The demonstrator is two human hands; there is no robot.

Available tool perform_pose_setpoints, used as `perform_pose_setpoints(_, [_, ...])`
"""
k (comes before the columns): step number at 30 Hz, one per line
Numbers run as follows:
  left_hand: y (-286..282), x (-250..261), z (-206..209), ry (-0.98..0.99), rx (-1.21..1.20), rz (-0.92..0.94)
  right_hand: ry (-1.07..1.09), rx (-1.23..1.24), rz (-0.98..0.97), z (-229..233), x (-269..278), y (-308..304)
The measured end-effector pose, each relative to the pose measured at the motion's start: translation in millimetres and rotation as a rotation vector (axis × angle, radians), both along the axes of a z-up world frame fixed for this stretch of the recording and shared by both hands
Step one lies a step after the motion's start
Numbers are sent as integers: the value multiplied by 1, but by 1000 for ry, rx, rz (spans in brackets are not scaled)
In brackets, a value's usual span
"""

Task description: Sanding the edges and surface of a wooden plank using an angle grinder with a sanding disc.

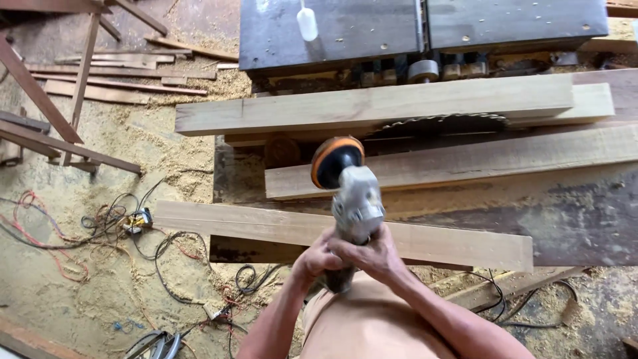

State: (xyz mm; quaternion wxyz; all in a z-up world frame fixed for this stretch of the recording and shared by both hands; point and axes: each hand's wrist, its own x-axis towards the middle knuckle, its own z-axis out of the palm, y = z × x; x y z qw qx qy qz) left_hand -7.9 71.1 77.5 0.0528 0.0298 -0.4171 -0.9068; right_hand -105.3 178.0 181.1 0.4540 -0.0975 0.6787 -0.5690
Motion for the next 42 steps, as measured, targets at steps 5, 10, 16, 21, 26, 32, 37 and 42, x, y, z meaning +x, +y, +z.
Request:
perform_pose_setpoints(5, [12,-14,-12,-506,-547,-230,252,96,-91,-50,2,31])
perform_pose_setpoints(10, [52,7,-21,-765,-826,-191,745,-85,30,-36,10,47])
perform_pose_setpoints(16, [90,15,-24,-762,-936,32,1120,-53,125,-65,31,51])
perform_pose_setpoints(21, [103,13,-25,-711,-1015,227,577,-253,77,-203,32,66])
perform_pose_setpoints(26, [108,7,-24,-658,-1068,311,183,-212,-416,-99,-14,57])
perform_pose_setpoints(32, [84,19,-2,-557,-1036,239,-37,-303,-985,-155,-35,89])
perform_pose_setpoints(37, [81,30,-43,-352,-1049,85,264,-89,-1412,-94,27,94])
perform_pose_setpoints(42, [126,39,-76,-196,-1110,-149,157,53,-1839,-171,36,178])
